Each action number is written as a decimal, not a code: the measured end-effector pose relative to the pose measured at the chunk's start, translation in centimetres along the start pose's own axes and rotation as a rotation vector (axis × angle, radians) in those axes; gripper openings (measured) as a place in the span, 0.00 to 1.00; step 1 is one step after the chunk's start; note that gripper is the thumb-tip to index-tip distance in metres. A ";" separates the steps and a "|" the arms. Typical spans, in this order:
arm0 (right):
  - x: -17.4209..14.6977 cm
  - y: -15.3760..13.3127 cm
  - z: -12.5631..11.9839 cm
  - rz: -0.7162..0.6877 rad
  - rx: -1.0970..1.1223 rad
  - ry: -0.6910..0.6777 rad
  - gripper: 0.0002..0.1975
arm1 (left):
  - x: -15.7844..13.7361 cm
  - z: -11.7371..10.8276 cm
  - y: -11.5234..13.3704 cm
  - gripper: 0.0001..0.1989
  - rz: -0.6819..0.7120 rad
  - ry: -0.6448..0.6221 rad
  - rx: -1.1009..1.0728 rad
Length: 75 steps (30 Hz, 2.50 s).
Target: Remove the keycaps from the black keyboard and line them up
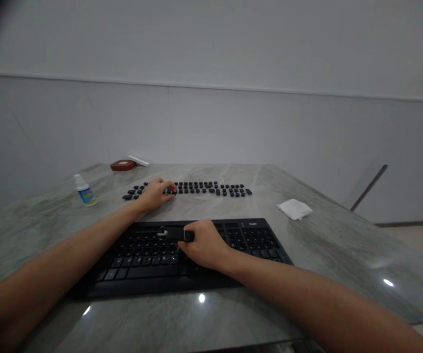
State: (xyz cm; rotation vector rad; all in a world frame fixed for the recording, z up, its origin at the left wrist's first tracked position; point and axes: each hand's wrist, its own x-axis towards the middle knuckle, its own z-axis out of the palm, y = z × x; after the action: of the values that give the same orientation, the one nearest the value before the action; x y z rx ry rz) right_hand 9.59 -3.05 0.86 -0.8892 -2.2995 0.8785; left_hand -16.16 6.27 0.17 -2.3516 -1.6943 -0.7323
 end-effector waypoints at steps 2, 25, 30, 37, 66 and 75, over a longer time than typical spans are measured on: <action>0.0 0.0 0.0 -0.003 -0.012 0.006 0.14 | -0.4 0.4 -0.3 0.15 -0.026 -0.001 -0.008; -0.1 -0.3 -0.1 -0.001 -0.018 0.003 0.15 | -0.3 1.6 -0.6 0.17 -0.035 -0.086 0.057; 0.0 -0.3 -0.1 -0.010 -0.033 0.006 0.16 | -0.3 0.3 0.4 0.15 -0.018 -0.038 0.059; 0.0 0.2 -0.2 -0.025 0.024 0.031 0.14 | -4.4 -4.0 8.2 0.11 0.323 -0.119 -0.010; -0.6 1.1 -2.7 -0.775 -0.618 -0.316 0.02 | -11.8 -6.9 11.9 0.19 0.437 -0.291 -0.207; -0.6 1.2 -2.0 -0.528 -0.422 -0.278 0.02 | -12.0 -6.6 12.2 0.15 0.481 -0.219 -0.182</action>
State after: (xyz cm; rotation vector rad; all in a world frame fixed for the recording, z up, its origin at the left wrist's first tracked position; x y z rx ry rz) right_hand 11.74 -2.02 1.17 -0.2797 -2.8250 0.3047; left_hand -9.79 -10.83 2.17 -2.8953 -1.0780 -0.5740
